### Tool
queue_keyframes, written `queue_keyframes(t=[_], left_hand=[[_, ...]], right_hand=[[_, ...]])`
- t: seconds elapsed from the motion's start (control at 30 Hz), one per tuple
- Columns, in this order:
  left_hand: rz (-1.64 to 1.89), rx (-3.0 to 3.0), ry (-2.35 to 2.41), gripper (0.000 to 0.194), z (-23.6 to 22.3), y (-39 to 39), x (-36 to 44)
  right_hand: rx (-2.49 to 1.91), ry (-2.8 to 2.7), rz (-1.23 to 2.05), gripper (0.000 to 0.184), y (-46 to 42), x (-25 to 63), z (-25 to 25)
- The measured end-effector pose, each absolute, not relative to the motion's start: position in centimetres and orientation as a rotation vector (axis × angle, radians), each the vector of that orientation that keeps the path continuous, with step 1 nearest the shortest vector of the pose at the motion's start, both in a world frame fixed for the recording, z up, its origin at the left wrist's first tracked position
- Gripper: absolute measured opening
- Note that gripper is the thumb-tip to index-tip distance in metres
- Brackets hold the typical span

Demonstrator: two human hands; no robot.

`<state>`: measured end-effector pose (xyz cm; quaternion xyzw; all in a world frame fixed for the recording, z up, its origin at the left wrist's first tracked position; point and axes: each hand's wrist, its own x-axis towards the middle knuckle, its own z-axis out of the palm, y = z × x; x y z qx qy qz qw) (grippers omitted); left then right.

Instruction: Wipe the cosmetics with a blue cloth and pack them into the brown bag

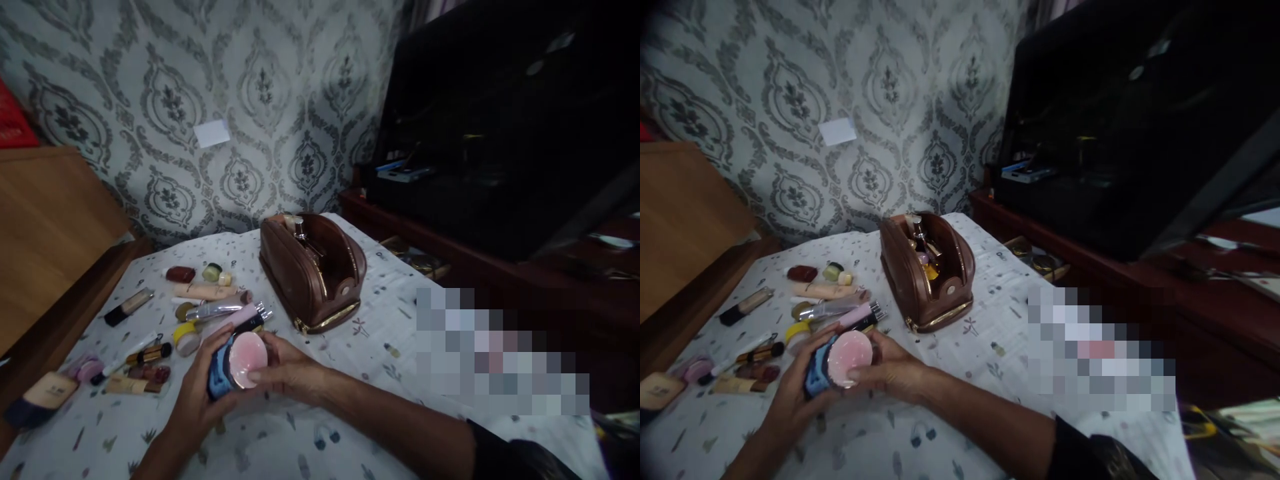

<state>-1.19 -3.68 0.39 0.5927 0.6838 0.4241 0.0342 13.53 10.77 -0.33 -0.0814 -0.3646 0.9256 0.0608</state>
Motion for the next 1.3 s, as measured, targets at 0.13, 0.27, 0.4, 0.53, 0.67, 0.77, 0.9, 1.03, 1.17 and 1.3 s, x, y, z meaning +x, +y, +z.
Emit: queue_keyframes(t=[0.13, 0.27, 0.4, 0.53, 0.67, 0.77, 0.9, 1.03, 1.17, 1.3], left_hand=[[1.253, 1.973, 2.195, 0.079, -0.8, -3.4, -0.6], [1.284, 1.901, 2.234, 0.069, -0.3, -3.5, -0.7], [1.336, 1.641, 2.049, 0.066, 0.9, -3.6, -1.3], [1.424, 1.353, 1.826, 0.067, 1.7, -3.3, -1.0], [1.469, 1.305, 1.798, 0.073, 1.9, -3.2, -0.7], [1.483, 1.378, 1.867, 0.066, 1.9, -3.3, -1.0], [1.519, 1.591, 1.969, 0.051, 1.5, -3.4, -1.2], [1.516, 1.878, 2.036, 0.047, 1.2, -3.3, -0.5], [1.408, 2.103, 2.032, 0.055, 1.2, -3.4, 0.4], [1.300, 2.233, 2.081, 0.060, 1.3, -3.6, 0.7]], right_hand=[[-0.177, -1.142, 2.815, 0.071, 10.5, 13.6, -0.7], [-0.157, -1.251, 2.760, 0.066, 10.7, 13.4, -1.3], [-0.182, -1.423, 2.663, 0.053, 11.2, 13.1, -1.3], [-0.226, -1.435, 2.614, 0.056, 11.4, 13.2, -0.8], [-0.220, -1.389, 2.629, 0.057, 11.5, 13.4, -0.4], [-0.232, -1.360, 2.655, 0.051, 11.4, 13.4, -0.2], [-0.300, -1.362, 2.650, 0.054, 11.0, 13.4, 0.0], [-0.254, -1.403, 2.624, 0.057, 10.7, 13.1, -0.1], [-0.230, -1.403, 2.603, 0.060, 10.5, 13.1, -0.3], [-0.237, -1.382, 2.635, 0.058, 10.1, 13.4, -0.1]])
